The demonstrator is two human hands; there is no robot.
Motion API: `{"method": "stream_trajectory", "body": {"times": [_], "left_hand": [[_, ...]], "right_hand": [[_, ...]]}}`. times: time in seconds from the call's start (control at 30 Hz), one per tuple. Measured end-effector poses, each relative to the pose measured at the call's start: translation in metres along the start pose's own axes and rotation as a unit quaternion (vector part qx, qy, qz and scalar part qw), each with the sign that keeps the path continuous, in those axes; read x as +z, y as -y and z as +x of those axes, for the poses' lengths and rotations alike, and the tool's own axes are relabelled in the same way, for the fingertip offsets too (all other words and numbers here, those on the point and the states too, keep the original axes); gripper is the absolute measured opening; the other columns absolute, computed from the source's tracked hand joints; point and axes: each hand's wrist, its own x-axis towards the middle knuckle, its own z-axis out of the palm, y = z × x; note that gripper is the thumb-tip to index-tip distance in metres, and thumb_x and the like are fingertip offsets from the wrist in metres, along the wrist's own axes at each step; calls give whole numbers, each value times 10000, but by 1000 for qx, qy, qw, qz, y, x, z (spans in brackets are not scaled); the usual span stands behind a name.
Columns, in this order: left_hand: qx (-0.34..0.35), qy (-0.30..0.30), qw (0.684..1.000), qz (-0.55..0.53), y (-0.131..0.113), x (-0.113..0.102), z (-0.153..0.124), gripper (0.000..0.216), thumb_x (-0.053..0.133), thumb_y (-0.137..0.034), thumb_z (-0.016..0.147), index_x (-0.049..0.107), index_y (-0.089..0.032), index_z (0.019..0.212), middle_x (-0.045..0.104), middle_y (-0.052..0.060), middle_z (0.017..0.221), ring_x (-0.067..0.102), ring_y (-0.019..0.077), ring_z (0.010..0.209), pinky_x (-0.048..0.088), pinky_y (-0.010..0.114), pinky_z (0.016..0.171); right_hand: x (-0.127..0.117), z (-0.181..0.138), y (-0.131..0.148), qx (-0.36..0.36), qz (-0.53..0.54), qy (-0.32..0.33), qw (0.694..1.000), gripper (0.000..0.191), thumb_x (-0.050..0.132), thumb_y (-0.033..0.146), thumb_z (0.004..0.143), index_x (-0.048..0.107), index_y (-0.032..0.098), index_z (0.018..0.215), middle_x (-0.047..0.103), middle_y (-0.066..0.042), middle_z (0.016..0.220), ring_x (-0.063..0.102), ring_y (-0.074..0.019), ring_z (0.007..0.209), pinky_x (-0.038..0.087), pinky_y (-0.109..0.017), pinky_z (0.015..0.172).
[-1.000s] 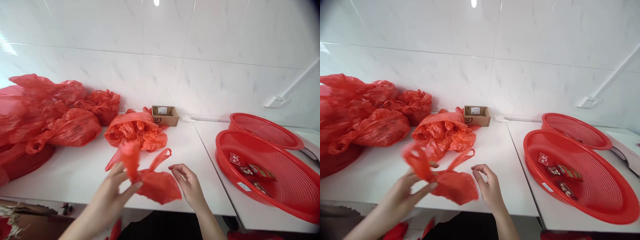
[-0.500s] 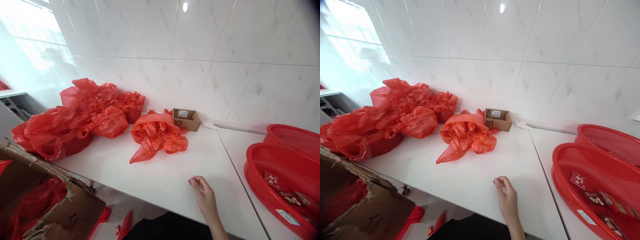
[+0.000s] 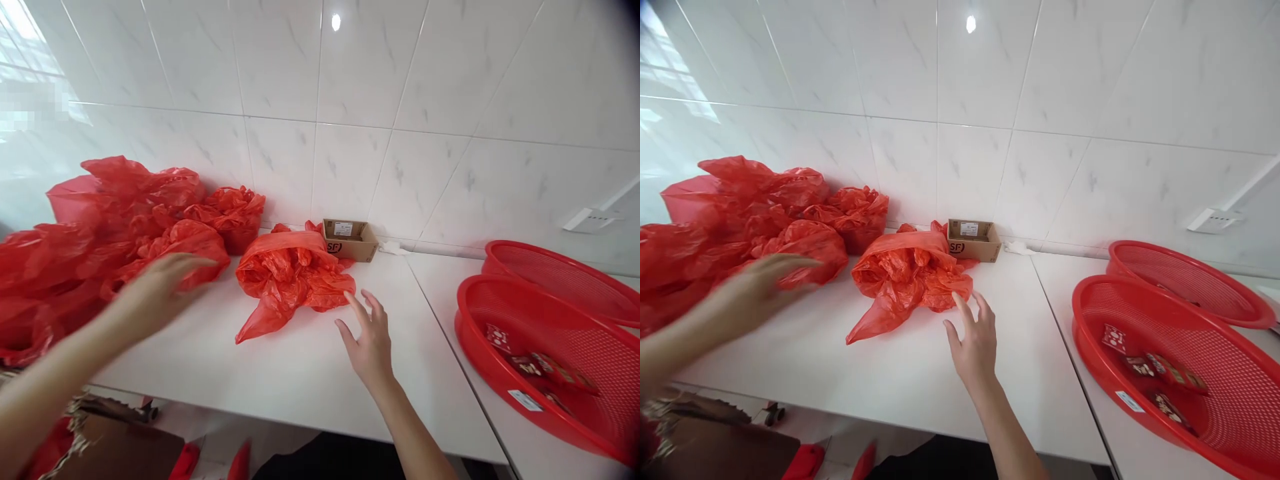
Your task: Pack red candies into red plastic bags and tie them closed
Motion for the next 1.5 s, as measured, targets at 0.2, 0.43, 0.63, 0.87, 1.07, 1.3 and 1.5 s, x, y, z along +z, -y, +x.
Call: {"method": "stream_trajectory", "body": {"times": [0.2, 0.43, 0.63, 0.87, 1.07, 1.3, 1.5], "left_hand": [[214, 128, 966, 66, -89, 137, 57, 975, 809, -189, 603, 370, -341, 1459, 199, 91, 1608, 101, 406, 1458, 39, 659, 1123], [217, 137, 964, 68, -100, 185, 77, 935, 720, -158, 679, 300, -327, 1496, 229, 104, 1599, 81, 410, 1460, -10, 688, 1099], [194, 145, 967, 81, -83, 189, 76, 851, 714, -212, 687, 377, -261, 1466, 294, 123, 1573, 138, 387, 1457, -28, 651, 1122], [96, 109, 986, 82, -79, 166, 81, 606, 664, -127, 714, 562, -187, 1308, 459, 190, 1458, 247, 467, 1403, 35, 721, 1083], [92, 51, 985, -138, -166, 118, 25, 695, 646, -475, 806, 405, -218, 1405, 454, 152, 1441, 449, 332, 1301, 360, 508, 1074], [-62, 152, 839, -519, -207, 147, -4, 237, 713, -192, 665, 715, -232, 898, 568, 77, 1366, 307, 383, 1392, 168, 558, 1150], [-261, 234, 666, -658, -151, 136, 0, 235, 597, -363, 800, 665, -152, 721, 692, 82, 747, 674, 269, 802, 537, 432, 814]], "right_hand": [[11, 21, -19, 33, -53, 86, 994, 165, 540, 255, 887, 702, 232, 913, 430, -100, 1439, 436, -318, 1290, 461, -500, 959], [12, 20, -36, 38, -25, 93, 995, 586, 597, 243, 836, 434, 258, 1399, 361, -96, 1511, 368, -271, 1367, 417, -471, 1042], [23, 37, -56, 142, 114, 77, 980, 208, 601, 212, 796, 700, 213, 979, 554, -98, 1362, 470, -301, 1278, 389, -484, 1049], [-49, 16, -80, 318, 406, -35, 856, 462, 595, 504, 839, 649, 149, 1130, 695, -120, 1098, 656, -251, 985, 539, -359, 802], [-67, -4, -57, 338, 432, -72, 833, 406, 625, 505, 833, 674, 184, 1078, 713, -87, 1044, 655, -246, 970, 527, -330, 784], [-69, -18, -24, 293, 392, 55, 871, 362, 599, 499, 862, 650, 174, 1013, 695, -73, 937, 642, -218, 857, 505, -322, 761], [-98, -9, -69, 370, 389, 162, 828, 386, 714, 486, 743, 594, 205, 978, 685, -31, 774, 638, -189, 666, 488, -303, 628]]}}
